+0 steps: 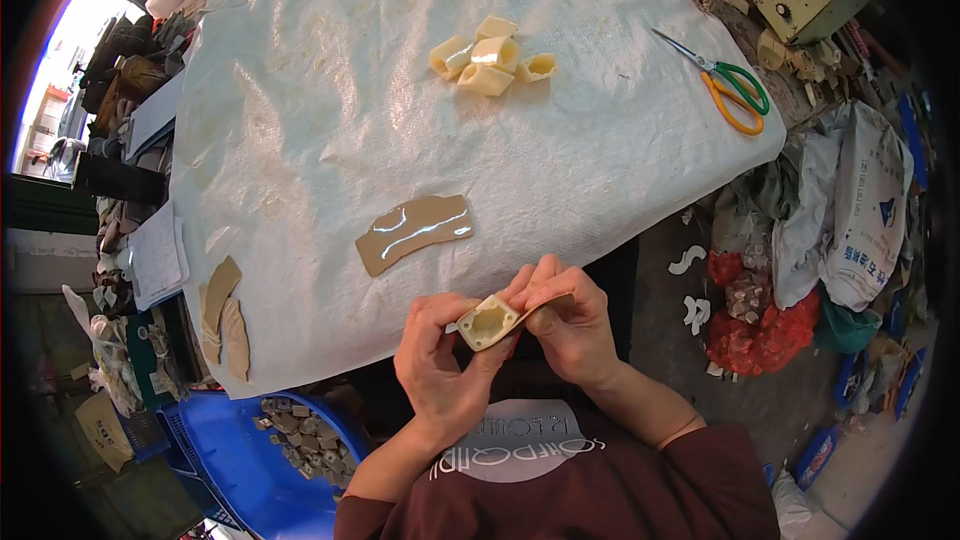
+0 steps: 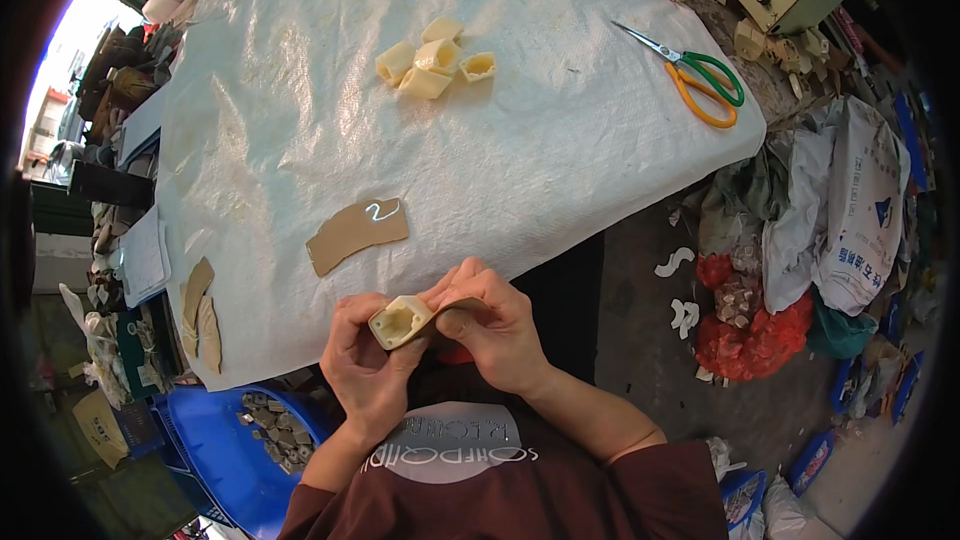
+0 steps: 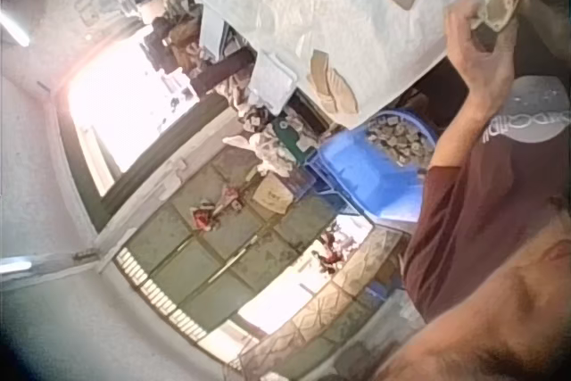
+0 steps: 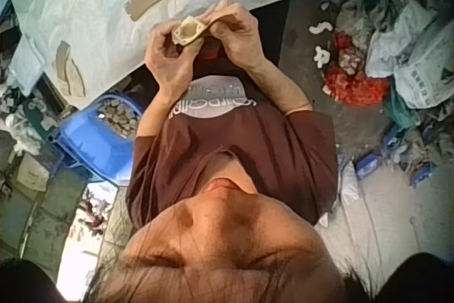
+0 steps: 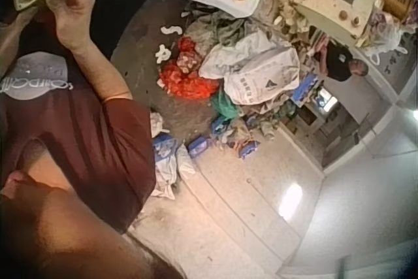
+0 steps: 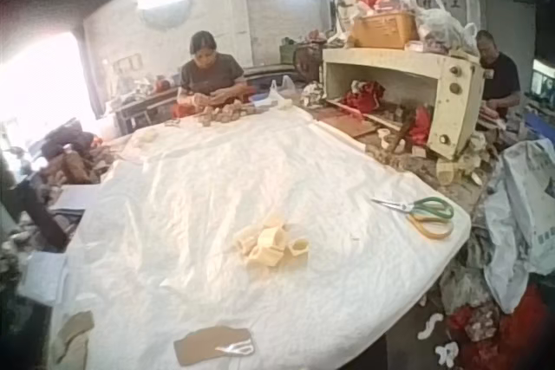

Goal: The person wraps small beige plastic components with brown paper strips. They pick up a component, wrap it with a paper strip, and place the finished item into a blue bin. The process is repeated for multiple components throughout the video.

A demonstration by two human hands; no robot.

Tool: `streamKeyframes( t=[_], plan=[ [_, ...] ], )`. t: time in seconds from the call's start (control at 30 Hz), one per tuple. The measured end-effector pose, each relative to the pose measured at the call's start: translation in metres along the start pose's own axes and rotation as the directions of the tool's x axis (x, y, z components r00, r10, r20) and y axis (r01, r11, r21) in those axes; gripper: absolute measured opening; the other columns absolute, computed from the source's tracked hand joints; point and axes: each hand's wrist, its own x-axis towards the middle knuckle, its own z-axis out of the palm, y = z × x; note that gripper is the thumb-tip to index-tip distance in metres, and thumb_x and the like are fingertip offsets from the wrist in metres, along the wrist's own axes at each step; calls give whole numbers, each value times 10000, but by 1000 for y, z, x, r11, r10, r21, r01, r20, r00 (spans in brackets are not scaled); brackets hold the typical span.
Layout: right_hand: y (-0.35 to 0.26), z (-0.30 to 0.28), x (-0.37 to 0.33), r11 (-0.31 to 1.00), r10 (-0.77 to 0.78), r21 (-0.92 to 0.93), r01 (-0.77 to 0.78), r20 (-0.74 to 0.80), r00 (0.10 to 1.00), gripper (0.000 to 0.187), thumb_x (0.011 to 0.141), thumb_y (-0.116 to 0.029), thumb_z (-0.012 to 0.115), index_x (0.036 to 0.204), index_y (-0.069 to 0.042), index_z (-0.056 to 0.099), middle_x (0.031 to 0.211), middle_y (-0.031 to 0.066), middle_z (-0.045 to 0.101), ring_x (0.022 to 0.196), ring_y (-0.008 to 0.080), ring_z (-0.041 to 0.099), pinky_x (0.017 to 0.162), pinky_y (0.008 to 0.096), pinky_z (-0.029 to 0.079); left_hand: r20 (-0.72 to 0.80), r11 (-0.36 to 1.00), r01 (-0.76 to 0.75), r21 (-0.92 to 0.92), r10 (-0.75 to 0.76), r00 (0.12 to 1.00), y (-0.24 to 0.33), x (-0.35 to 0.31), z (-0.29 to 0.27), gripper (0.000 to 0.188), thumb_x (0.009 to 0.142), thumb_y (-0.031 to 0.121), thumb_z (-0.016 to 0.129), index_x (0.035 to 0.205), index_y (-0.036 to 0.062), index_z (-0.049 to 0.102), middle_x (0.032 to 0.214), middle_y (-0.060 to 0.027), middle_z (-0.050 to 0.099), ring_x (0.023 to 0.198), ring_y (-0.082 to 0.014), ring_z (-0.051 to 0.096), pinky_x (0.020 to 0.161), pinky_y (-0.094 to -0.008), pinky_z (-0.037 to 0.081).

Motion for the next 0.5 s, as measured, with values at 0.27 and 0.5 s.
streamKeyframes(
  t=[0.27,0.5],
  plan=[
    [-15,-8,0,995,96,-17,-95,87,992,118,823,-101,634,854,-41,537,868,70,527,818,144,525,693,265,449,269,998,38,-48,-24,963,6,14,-20,324,670,54,745,933,-35,579,924,-106,576,845,-187,554,704,-264,456],
    [-17,-11,1,989,142,12,-146,169,975,111,813,-17,628,836,-22,519,860,65,547,721,76,512,556,207,439,319,996,58,-65,-34,947,4,15,-20,429,675,268,772,928,-32,599,865,-99,592,836,-221,542,731,-328,427]
  ],
)
